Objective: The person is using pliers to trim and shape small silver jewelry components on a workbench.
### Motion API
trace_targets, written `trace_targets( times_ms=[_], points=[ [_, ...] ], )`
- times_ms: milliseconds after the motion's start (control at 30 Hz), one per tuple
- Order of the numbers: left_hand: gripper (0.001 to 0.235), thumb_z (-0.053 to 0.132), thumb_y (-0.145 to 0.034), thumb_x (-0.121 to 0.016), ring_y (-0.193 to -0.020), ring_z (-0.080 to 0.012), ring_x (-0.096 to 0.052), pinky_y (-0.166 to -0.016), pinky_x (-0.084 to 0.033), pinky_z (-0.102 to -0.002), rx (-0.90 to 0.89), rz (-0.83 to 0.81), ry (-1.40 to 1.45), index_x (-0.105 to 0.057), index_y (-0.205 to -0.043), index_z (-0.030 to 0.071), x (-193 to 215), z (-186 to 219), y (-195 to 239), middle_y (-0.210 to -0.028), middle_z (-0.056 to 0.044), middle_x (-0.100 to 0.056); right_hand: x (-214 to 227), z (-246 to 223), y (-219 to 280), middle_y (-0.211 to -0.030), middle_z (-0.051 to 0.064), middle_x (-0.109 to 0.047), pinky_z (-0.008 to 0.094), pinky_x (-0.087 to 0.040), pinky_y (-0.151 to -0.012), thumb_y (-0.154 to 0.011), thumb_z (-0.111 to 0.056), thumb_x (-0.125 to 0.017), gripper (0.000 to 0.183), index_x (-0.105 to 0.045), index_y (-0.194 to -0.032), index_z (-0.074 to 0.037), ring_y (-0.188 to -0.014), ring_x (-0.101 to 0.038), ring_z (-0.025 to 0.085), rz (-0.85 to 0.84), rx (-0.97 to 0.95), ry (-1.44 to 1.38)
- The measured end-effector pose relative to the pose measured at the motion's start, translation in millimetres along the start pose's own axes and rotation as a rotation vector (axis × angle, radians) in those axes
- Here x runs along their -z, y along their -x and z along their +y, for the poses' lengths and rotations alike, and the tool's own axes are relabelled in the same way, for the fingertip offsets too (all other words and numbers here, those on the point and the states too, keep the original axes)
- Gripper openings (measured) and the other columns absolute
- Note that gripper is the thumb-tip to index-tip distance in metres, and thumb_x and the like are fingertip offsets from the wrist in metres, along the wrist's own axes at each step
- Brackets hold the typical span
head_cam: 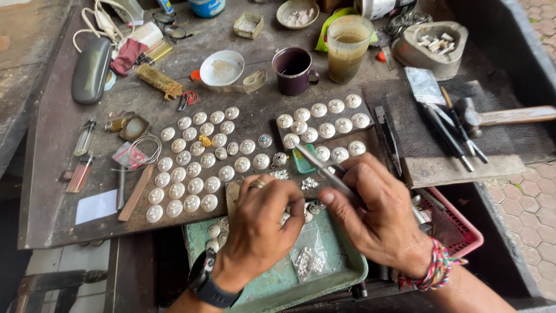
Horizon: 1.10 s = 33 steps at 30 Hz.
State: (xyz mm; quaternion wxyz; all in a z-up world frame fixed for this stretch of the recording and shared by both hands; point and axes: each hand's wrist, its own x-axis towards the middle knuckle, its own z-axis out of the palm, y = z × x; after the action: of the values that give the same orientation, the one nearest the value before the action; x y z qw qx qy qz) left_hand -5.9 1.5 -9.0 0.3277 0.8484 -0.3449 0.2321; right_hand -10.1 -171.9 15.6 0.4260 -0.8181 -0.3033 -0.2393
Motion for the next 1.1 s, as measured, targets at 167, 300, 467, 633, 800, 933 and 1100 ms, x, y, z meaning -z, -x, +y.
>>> trace_targets(
  times_ms=[167,300,467,633,800,933,1100],
  points=[
    [0.021,-0.005,-0.074,-0.06,-0.07,-0.0136,-0.057,-0.065,-0.048,-0.024,0.562,0.132,0.877,-0.046,-0.084,0.005,14.5,13.2,10.1,-0.075,-0.009,-0.059,-11.8,-15.3,4.0,-0.069,0.005,-0.046,0.027,-0.033,-0.047,-0.073,-0.021,-0.064,0.031,-0.036,-0.066,-0.009,-0.055,-0.041,0.015,0.033,-0.027,-0.16],
    [0.026,-0.005,-0.072,-0.066,-0.067,-0.0141,-0.056,-0.062,-0.046,-0.024,0.848,0.075,1.306,-0.046,-0.084,0.005,13.1,3.5,29.2,-0.075,-0.01,-0.06,-24.0,-23.5,12.9,-0.077,0.012,-0.051,0.028,-0.039,-0.049,-0.076,-0.007,-0.062,0.027,-0.035,-0.069,-0.005,-0.06,-0.049,0.02,-0.038,0.017,-0.251],
    [0.025,-0.008,-0.07,-0.063,-0.066,-0.0185,-0.054,-0.061,-0.045,-0.029,0.925,0.077,1.402,-0.045,-0.082,0.005,2.0,-14.0,55.1,-0.073,-0.015,-0.057,-29.0,-28.4,12.7,-0.077,0.013,-0.051,0.028,-0.036,-0.044,-0.081,-0.007,-0.056,0.025,-0.033,-0.07,-0.005,-0.053,-0.045,0.02,-0.016,0.094,-0.246],
    [0.025,-0.007,-0.066,-0.063,-0.058,-0.0183,-0.051,-0.055,-0.043,-0.03,0.957,0.183,1.333,-0.045,-0.078,0.006,-8.9,-14.6,64.4,-0.067,-0.016,-0.059,-35.8,-22.3,15.2,-0.077,0.016,-0.054,0.027,-0.045,-0.052,-0.088,-0.014,-0.044,0.025,-0.034,-0.068,-0.004,-0.061,-0.055,0.023,0.016,0.188,-0.226],
    [0.034,-0.01,-0.06,-0.066,-0.055,-0.0196,-0.056,-0.056,-0.048,-0.029,0.96,0.4,1.333,-0.04,-0.075,0.006,-19.5,-1.0,64.2,-0.063,-0.022,-0.062,-40.9,-19.9,15.0,-0.071,0.015,-0.058,0.027,-0.048,-0.051,-0.086,-0.014,-0.043,0.026,-0.034,-0.064,-0.005,-0.059,-0.061,0.022,0.043,0.158,-0.165],
    [0.029,-0.01,-0.061,-0.064,-0.054,-0.019,-0.058,-0.058,-0.046,-0.028,0.99,0.444,1.3,-0.042,-0.072,0.006,-15.9,7.6,57.9,-0.062,-0.021,-0.065,-53.5,-48.2,9.3,-0.059,0.003,-0.059,0.018,-0.04,-0.046,-0.069,-0.003,-0.06,0.029,-0.035,-0.057,-0.01,-0.047,-0.053,0.011,0.207,-0.184,-0.126],
    [0.025,-0.003,-0.06,-0.068,-0.058,-0.019,-0.061,-0.06,-0.047,-0.03,1.05,0.37,1.216,-0.046,-0.069,0.005,-7.8,11.6,51.6,-0.065,-0.021,-0.069,-57.3,-61.5,1.9,-0.046,-0.004,-0.046,0.017,-0.026,-0.038,-0.044,0.01,-0.046,0.024,-0.034,-0.048,-0.012,-0.037,-0.036,0.004,0.311,-0.397,0.01]
  ],
)
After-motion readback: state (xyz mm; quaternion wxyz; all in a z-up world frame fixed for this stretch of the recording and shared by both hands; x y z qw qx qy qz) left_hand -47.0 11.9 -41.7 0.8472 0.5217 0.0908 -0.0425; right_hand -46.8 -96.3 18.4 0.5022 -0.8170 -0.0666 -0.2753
